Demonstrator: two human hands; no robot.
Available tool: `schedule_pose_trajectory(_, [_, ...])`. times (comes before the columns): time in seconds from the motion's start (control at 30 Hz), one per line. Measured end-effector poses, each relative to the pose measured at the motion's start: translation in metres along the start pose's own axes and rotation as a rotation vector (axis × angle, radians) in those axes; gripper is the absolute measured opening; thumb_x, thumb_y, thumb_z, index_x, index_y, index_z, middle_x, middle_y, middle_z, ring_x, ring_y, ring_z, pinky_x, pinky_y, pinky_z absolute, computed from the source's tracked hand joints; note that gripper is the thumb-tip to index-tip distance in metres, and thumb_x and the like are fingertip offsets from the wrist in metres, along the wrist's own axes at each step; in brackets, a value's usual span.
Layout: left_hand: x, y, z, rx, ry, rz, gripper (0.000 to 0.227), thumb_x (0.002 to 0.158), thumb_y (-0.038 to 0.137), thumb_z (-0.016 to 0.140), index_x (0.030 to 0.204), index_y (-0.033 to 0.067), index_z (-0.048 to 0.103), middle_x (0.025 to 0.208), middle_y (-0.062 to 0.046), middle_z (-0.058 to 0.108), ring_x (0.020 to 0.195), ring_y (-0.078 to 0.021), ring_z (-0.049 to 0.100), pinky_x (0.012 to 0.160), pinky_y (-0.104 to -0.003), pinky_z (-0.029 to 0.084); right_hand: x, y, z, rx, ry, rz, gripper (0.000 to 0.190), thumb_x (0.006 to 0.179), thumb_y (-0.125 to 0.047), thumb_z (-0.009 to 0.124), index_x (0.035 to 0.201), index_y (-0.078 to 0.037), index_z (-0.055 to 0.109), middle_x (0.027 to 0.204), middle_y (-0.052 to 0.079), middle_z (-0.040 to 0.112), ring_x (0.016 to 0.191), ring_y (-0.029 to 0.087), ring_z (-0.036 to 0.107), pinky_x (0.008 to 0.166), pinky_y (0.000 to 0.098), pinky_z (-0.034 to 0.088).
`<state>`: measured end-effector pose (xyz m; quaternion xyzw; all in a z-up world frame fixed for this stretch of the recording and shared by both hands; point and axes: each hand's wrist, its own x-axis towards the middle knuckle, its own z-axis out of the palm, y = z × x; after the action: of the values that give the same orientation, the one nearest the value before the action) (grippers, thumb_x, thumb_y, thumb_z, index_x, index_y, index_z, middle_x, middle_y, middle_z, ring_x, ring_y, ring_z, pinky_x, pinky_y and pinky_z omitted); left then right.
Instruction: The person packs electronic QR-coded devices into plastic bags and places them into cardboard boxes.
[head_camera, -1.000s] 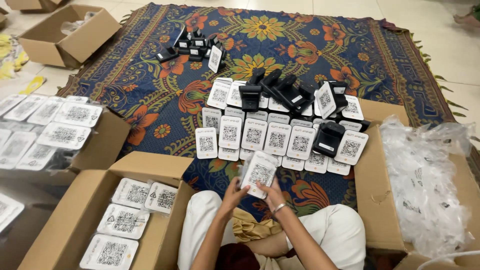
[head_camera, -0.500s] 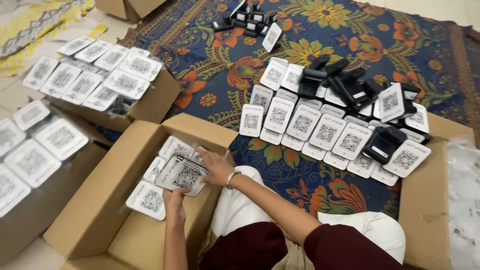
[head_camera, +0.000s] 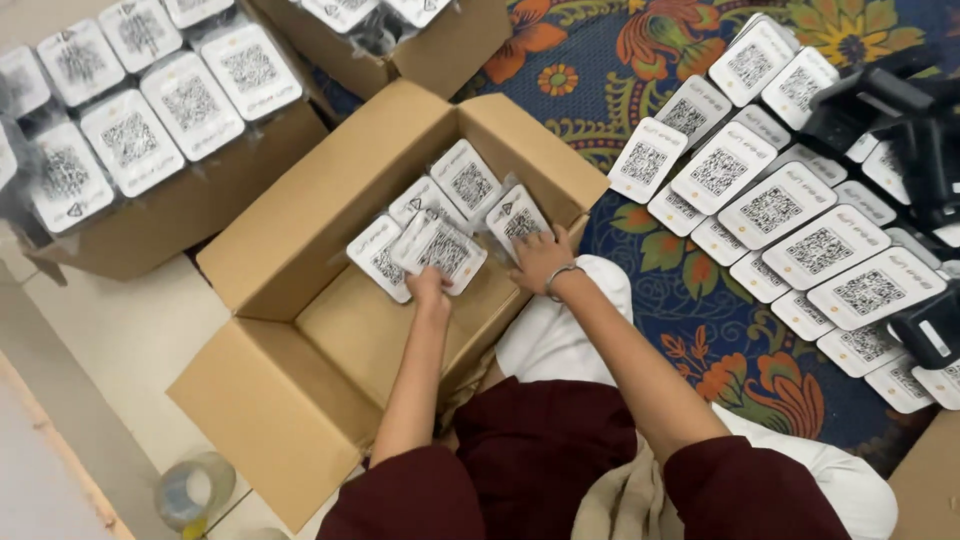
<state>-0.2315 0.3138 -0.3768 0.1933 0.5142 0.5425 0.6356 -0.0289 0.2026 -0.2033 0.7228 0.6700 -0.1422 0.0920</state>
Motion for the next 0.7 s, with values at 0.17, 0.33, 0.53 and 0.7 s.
schedule_pose_trajectory(0.17, [-0.018,-0.012,0.044,0.134,0.043,-0.043,0.046,0.070,-0.010,0.051,0.115,-0.0046,0.061,0.080,-0.015,0.066,0.047,-0.0220,0.054,0.035,-0.036,0.037,-0.004,0.000,0.002,0.075,0.172,-0.044,0.104,0.082,-0.060,0.067,0.160,-0.009,0.020,0.154,0.019,0.040,0.140,0.035,0.039,0.116,0.0596,0.016])
schedule_pose_trajectory(0.33, [-0.013,-0.048,0.032,0.317,-0.060,-0.226,0.038,0.076,-0.009,0.055,0.111,-0.0180,0.066,0.081,-0.020,0.066,0.054,-0.0283,0.060,0.038,-0.038,0.043,-0.010,0.000,-0.004,0.077,0.183,-0.041,0.107,0.083,-0.062,0.067,0.162,-0.010,0.016,0.158,0.018,0.038,0.142,0.035,0.039,0.117,0.0592,0.018])
schedule_pose_trajectory(0.53, [-0.034,-0.026,0.023,0.301,-0.205,-0.177,0.053,0.060,-0.013,0.052,0.111,-0.0060,0.064,0.093,-0.016,0.069,0.077,-0.0335,0.066,0.042,-0.039,0.044,-0.009,-0.001,-0.006,0.085,0.109,-0.017,0.104,0.083,-0.063,0.067,0.162,-0.012,0.020,0.156,0.014,0.042,0.142,0.031,0.041,0.117,0.0606,0.018])
schedule_pose_trajectory(0.7, [-0.031,-0.040,0.009,0.344,-0.278,-0.452,0.046,0.066,-0.012,0.069,0.111,-0.0074,0.069,0.101,-0.016,0.073,0.089,-0.0330,0.070,0.073,-0.043,0.057,-0.009,0.002,-0.002,0.069,0.103,-0.044,0.102,0.083,-0.062,0.067,0.160,-0.013,0.023,0.156,0.014,0.041,0.140,0.032,0.041,0.117,0.0612,0.017])
